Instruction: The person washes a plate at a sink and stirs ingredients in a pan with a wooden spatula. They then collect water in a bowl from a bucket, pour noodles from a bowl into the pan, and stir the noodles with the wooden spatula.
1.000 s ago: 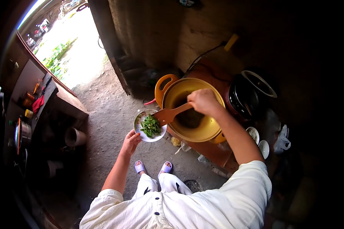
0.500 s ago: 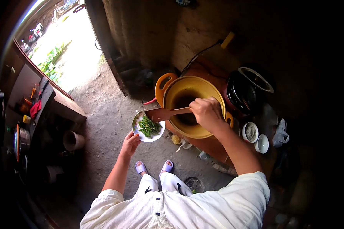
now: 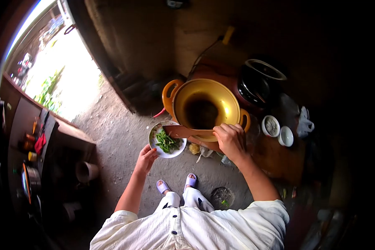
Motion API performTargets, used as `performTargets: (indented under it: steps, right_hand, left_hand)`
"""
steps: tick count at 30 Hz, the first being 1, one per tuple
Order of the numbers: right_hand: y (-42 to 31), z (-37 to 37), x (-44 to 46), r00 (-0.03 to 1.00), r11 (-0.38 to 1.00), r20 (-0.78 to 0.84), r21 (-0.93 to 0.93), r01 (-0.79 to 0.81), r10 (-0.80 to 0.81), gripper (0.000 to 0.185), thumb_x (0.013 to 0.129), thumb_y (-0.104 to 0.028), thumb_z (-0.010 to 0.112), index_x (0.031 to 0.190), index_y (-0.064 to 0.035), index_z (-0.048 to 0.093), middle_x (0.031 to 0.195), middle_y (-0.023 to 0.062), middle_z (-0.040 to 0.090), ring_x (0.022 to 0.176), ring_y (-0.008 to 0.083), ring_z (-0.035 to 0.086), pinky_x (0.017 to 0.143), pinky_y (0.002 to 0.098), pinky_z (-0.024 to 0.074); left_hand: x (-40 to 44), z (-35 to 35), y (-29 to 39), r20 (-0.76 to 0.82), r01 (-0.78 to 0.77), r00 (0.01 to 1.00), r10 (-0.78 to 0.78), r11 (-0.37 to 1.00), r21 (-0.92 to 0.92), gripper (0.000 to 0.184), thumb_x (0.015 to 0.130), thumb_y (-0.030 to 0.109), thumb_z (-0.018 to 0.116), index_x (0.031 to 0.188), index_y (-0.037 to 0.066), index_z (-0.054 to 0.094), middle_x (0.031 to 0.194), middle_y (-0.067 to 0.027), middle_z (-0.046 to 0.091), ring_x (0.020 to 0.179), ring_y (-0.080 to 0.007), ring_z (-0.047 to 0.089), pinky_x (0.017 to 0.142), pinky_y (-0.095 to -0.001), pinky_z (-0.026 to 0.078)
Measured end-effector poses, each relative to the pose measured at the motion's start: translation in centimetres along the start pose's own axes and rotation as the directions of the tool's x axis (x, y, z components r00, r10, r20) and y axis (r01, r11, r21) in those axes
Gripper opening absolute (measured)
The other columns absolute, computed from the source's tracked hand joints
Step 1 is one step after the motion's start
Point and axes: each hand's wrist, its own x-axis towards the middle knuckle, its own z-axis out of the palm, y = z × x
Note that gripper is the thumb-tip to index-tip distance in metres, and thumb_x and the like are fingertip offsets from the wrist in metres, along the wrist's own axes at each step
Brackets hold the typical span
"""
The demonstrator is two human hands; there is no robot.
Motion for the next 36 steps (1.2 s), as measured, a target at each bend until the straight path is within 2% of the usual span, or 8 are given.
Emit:
performTargets:
  steps: [13,14,18,19,23,25,31,36]
  right_hand:
    - [-1.3,-7.0,-19.1,0.827,0.840,-0.310,-0.131,-0.526,0.469,0.013,0.068,-0.003,0.063,0.079,-0.0044,0.058,0.068,0.0071,0.054,0.063,0.0257,0.052,0.061,0.0355,0.0398]
    - [-0.5,-6.3,-21.7,0.730,0.777,-0.317,0.038,-0.629,0.606,0.009,0.069,-0.004,0.062,0.078,-0.0036,0.058,0.069,0.0088,0.056,0.062,0.0275,0.053,0.058,0.0347,0.0409]
    - [2.2,-6.7,-28.4,0.560,0.625,-0.342,0.113,-0.773,0.755,0.008,0.072,-0.007,0.062,0.079,-0.0026,0.060,0.072,0.0105,0.059,0.064,0.0270,0.057,0.056,0.0310,0.0433]
    - [2.8,-6.4,-30.4,0.419,0.483,-0.278,0.230,-0.845,0.865,0.010,0.074,-0.010,0.062,0.081,-0.0025,0.060,0.070,0.0103,0.060,0.061,0.0239,0.059,0.054,0.0291,0.0441]
    - [6.9,-5.4,-37.3,0.213,0.284,-0.216,0.383,-0.879,0.953,0.013,0.078,-0.012,0.060,0.084,-0.0005,0.060,0.070,0.0099,0.062,0.063,0.0175,0.062,0.053,0.0267,0.0454]
    - [8.6,-5.6,-38.9,-0.027,0.004,-0.044,0.589,-0.808,0.999,0.015,0.079,-0.012,0.058,0.086,0.0005,0.060,0.070,0.0092,0.062,0.063,0.0153,0.062,0.052,0.0261,0.0460]
    - [14.2,-4.1,-45.2,-0.010,-0.003,-0.007,0.667,-0.745,1.000,0.015,0.080,-0.006,0.054,0.094,-0.0002,0.056,0.076,0.0052,0.061,0.066,0.0104,0.059,0.054,0.0240,0.0482]
    - [17.2,-3.1,-47.2,-0.072,-0.057,0.010,0.715,-0.697,0.997,0.013,0.079,-0.004,0.054,0.092,-0.0006,0.056,0.075,0.0063,0.060,0.066,0.0107,0.059,0.052,0.0253,0.0474]
  left_hand:
    - [-0.7,11.5,-6.8,0.273,0.308,0.905,-0.325,0.946,0.106,0.021,0.083,0.015,0.054,0.100,0.004,0.053,0.095,-0.0046,0.059,0.088,-0.0152,0.056,0.082,-0.0300,0.042]
    - [-0.7,13.1,-7.9,0.294,0.332,0.888,-0.353,0.935,0.122,0.019,0.083,0.015,0.054,0.099,0.005,0.053,0.093,-0.0035,0.059,0.087,-0.0147,0.056,0.082,-0.0297,0.042]
    - [0.4,19.1,-14.0,0.362,0.408,0.823,-0.438,0.899,0.159,0.018,0.083,0.014,0.054,0.098,0.004,0.054,0.094,-0.0043,0.059,0.088,-0.0154,0.056,0.081,-0.0301,0.043]
    - [1.0,20.2,-16.2,0.360,0.425,0.819,-0.447,0.894,0.144,0.021,0.083,0.014,0.053,0.100,0.003,0.053,0.097,-0.0066,0.059,0.090,-0.0180,0.056,0.083,-0.0326,0.043]
    - [3.2,25.7,-23.9,0.329,0.504,0.793,-0.512,0.856,0.116,0.023,0.084,0.015,0.051,0.102,0.001,0.053,0.099,-0.0095,0.058,0.093,-0.0221,0.056,0.083,-0.0354,0.045]
    - [4.5,27.9,-27.3,0.346,0.527,0.769,-0.538,0.839,0.135,0.023,0.084,0.014,0.051,0.103,0.002,0.054,0.099,-0.0095,0.058,0.092,-0.0223,0.056,0.082,-0.0350,0.045]
    - [8.8,32.0,-36.1,0.156,0.542,0.792,-0.590,0.798,0.263,0.014,0.077,0.009,0.059,0.091,0.005,0.060,0.079,-0.0043,0.061,0.066,-0.0163,0.059,0.065,-0.0303,0.051]
    - [12.0,33.9,-39.4,0.034,0.559,0.794,-0.607,0.751,0.351,0.012,0.074,0.009,0.062,0.085,0.004,0.059,0.078,-0.0057,0.060,0.064,-0.0162,0.059,0.061,-0.0289,0.052]
